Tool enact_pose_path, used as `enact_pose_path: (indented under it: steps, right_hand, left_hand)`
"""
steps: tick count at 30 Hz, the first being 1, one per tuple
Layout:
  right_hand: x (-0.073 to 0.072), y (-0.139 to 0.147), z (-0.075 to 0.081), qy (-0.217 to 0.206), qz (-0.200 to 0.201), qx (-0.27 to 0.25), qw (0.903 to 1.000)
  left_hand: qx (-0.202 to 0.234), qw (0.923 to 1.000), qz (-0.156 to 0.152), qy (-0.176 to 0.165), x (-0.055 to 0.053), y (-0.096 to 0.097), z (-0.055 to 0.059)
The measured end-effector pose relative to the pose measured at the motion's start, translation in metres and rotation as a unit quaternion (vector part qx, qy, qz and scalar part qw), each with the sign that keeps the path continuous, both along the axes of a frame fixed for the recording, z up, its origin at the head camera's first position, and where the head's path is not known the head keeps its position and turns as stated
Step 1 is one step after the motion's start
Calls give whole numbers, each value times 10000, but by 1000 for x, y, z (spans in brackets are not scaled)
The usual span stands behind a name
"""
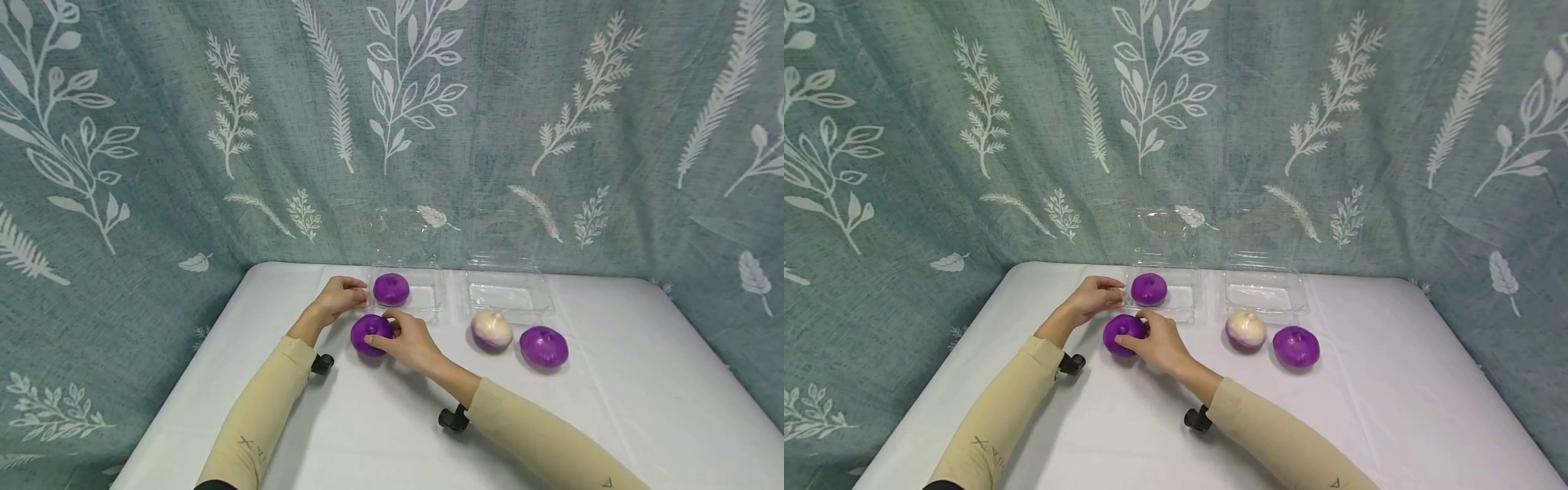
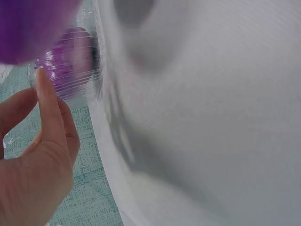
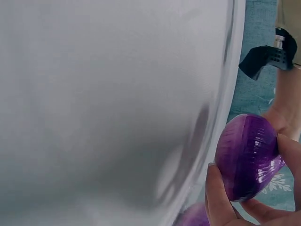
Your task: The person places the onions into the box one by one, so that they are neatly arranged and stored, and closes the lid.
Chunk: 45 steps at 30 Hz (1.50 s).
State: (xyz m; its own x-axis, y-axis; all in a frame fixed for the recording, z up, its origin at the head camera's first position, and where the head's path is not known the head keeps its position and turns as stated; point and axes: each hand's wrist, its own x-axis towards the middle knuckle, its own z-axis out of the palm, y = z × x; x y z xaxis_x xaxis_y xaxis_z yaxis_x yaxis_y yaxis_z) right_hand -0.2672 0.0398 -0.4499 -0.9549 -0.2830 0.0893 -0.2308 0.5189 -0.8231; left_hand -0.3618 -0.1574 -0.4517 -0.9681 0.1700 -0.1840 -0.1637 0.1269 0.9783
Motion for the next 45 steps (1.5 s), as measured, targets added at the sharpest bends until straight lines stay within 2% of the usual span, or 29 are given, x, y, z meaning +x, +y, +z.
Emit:
enact_pose_path:
  steps: [11, 21, 35, 45]
  right_hand:
    - [6, 29, 15, 211, -51, 24, 9998]
    - [1, 53, 31, 395, 33, 334, 9987]
    - [-12, 71, 37, 557, -26, 495, 9972]
    - [-30, 86, 42, 787, -106, 747, 9940]
  left_hand:
    - [12, 10000, 7, -40, -3, 2, 0]
    - [50, 10000, 4, -15, 0, 2, -1]
    - [38, 10000, 49, -11, -1, 3, 0]
    - [-44, 10000, 56, -33, -2, 3, 0]
